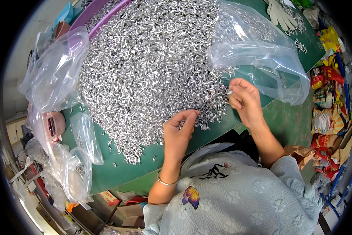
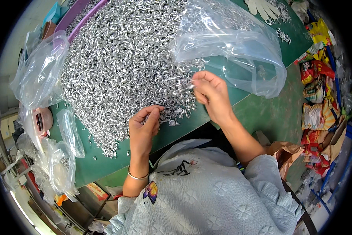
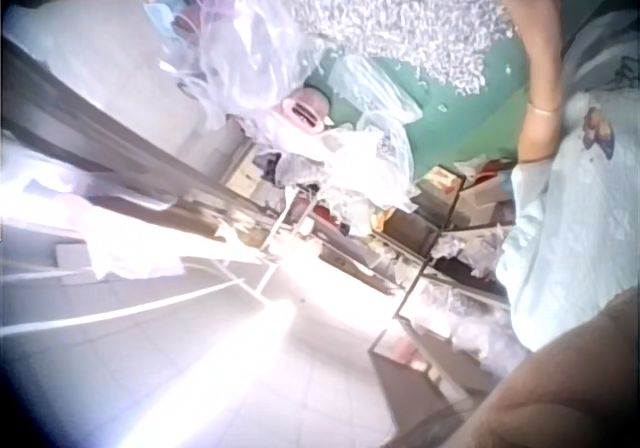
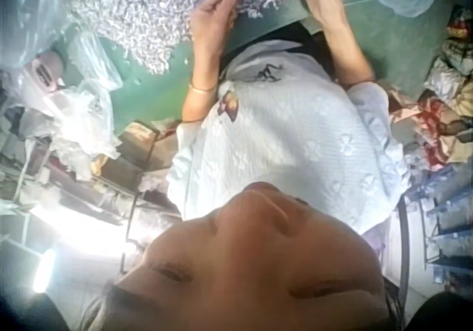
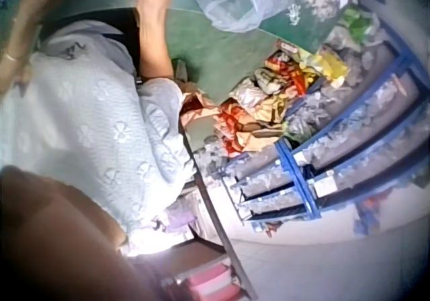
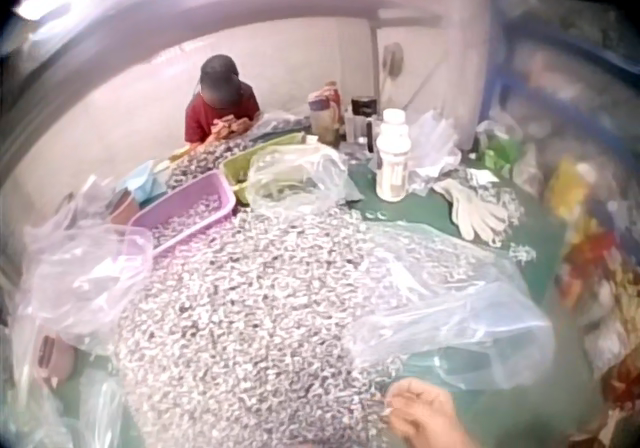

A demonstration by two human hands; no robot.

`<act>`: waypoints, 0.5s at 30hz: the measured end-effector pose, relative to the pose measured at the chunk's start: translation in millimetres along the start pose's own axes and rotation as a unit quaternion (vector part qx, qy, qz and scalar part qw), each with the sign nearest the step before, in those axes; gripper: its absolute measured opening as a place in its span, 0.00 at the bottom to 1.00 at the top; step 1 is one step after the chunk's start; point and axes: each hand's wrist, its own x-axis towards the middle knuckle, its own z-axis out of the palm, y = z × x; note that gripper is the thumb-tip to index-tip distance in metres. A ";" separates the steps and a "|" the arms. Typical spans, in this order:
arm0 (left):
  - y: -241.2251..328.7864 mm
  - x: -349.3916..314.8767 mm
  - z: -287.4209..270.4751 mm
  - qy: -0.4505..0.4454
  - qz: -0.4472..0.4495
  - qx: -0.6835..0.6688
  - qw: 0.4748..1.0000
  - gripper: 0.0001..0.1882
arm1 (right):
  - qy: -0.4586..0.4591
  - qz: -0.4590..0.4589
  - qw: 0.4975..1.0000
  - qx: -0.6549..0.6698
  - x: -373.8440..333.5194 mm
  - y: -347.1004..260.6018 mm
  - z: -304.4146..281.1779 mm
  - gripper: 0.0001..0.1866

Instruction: The person picks up small metal clasps from a large pile on a green workbench by hand and places them into a plastic bag.

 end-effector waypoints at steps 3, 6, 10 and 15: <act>1.2 4.1 6.2 0.036 0.077 0.111 0.990 0.07 | 0.000 0.062 0.989 0.131 -3.6 -14.9 7.5 0.08; 3.1 6.7 8.0 0.049 0.107 0.151 0.982 0.07 | -0.001 0.003 0.999 -0.050 -3.2 -11.2 -0.8 0.07; 5.4 8.5 9.4 0.045 0.096 0.162 0.981 0.07 | 0.029 -0.129 0.847 -0.515 -6.5 -0.4 7.6 0.04; 0.0 5.3 8.9 0.041 0.112 0.172 0.978 0.07 | 0.016 -0.250 0.718 -0.649 -4.1 9.3 13.0 0.06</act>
